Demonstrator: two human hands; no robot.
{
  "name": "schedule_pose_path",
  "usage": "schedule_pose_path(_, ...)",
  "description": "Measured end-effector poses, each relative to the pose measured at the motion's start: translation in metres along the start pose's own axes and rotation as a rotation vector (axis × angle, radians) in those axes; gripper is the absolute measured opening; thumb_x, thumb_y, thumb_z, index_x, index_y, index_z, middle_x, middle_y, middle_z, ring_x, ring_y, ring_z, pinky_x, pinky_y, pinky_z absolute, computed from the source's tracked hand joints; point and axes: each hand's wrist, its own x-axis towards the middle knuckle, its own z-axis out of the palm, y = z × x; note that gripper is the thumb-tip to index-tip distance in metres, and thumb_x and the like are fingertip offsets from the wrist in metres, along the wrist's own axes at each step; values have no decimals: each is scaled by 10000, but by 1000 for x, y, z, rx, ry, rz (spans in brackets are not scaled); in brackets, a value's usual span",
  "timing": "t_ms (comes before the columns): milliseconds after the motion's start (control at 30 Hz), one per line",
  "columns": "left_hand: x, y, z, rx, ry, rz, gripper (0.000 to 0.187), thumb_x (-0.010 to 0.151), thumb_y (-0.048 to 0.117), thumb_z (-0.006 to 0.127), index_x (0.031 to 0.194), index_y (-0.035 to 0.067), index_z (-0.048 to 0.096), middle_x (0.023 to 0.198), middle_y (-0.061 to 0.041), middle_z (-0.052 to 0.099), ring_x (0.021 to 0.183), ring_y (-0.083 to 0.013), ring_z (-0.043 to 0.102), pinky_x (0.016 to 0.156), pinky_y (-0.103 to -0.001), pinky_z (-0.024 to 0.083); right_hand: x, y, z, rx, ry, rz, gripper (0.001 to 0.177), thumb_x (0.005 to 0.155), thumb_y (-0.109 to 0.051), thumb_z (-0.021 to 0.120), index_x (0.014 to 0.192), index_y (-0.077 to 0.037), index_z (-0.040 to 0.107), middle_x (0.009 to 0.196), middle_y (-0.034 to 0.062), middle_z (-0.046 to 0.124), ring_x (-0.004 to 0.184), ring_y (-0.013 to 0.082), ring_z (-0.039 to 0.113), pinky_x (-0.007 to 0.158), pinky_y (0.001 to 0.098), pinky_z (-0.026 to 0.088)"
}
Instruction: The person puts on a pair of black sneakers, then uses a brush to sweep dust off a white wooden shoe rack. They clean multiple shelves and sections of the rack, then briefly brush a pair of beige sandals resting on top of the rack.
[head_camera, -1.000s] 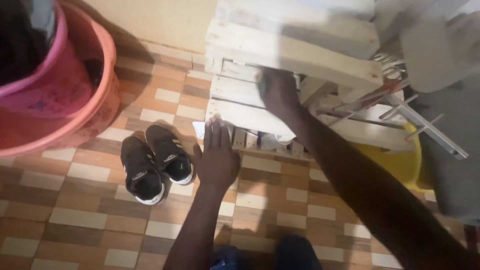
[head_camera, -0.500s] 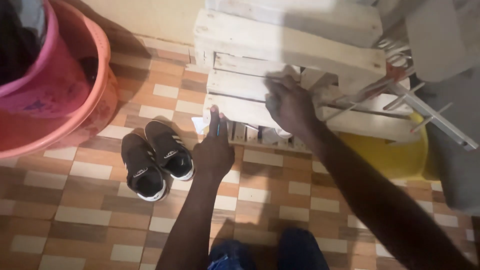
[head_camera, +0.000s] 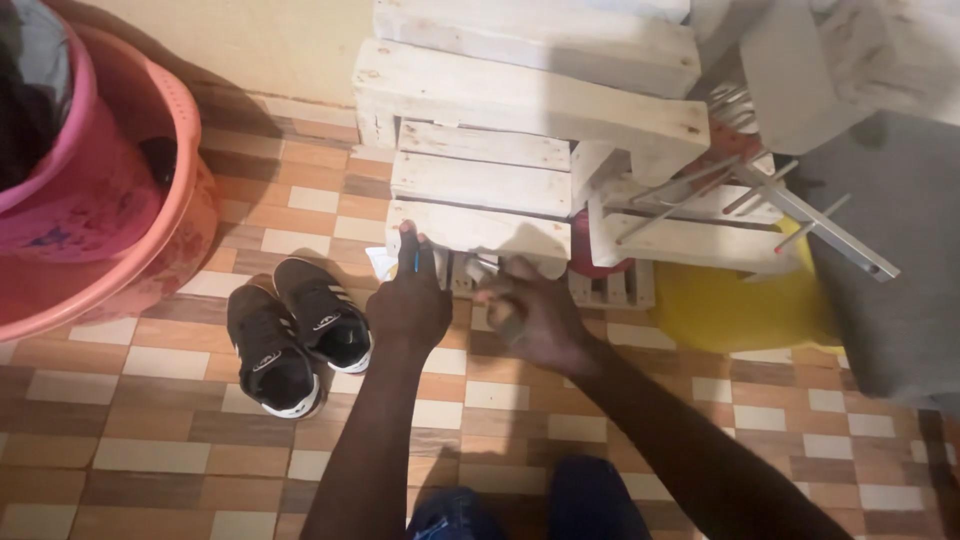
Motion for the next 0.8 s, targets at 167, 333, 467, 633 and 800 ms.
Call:
schedule_pose_path(167, 14, -24, 28, -26, 108, 88, 718, 885, 98, 549, 1566, 158, 331, 1733, -1, 158, 1063, -368, 709, 806, -506, 586, -44, 14, 27, 188, 626, 282, 134, 951, -50, 614, 1075, -63, 662, 1131, 105, 651, 1082, 208, 590, 891, 418, 543)
schedule_pose_path(333, 6, -45, 18, -804, 286, 0, 611, 965, 202, 606, 1525, 84, 395, 1674, -12, 262, 1145, -312, 699, 770, -415, 629, -34, -18, 124, 870, 950, 610, 181, 881, -66, 585, 1019, -101, 695, 1107, -37, 565, 933, 102, 630, 665, 277, 593)
schedule_pose_path(467, -43, -59, 11, -1306, 540, -19, 592, 1039, 106, 555, 1583, 31, 333, 1483, -137, 535, 1113, -212, 617, 727, -323, 558, -2, -86, 179, 1344, 496, 776, 138, 981, -38, 601, 1109, -47, 652, 1054, 83, 610, 920, 175, 621, 754, 309, 544)
schedule_pose_path(633, -85, -63, 28, -1362, 545, 124, 490, 1055, 103, 568, 1515, 7, 427, 1324, -152, 617, 1196, -174, 638, 936, -292, 591, -31, -68, 120, 1085, 99, 352, 246, 1025, -126, 546, 1234, -26, 628, 1180, 109, 637, 1038, 198, 651, 849, 318, 564)
schedule_pose_path(800, -80, -33, 43, -1195, 359, 32, 425, 995, 87, 599, 1414, 39, 546, 1135, -105, 707, 960, -143, 663, 753, -285, 566, -180, 92, 53, 873, 395, 748, 285, 1077, -213, 537, 1229, 0, 647, 1131, 149, 675, 979, 219, 665, 839, 341, 554)
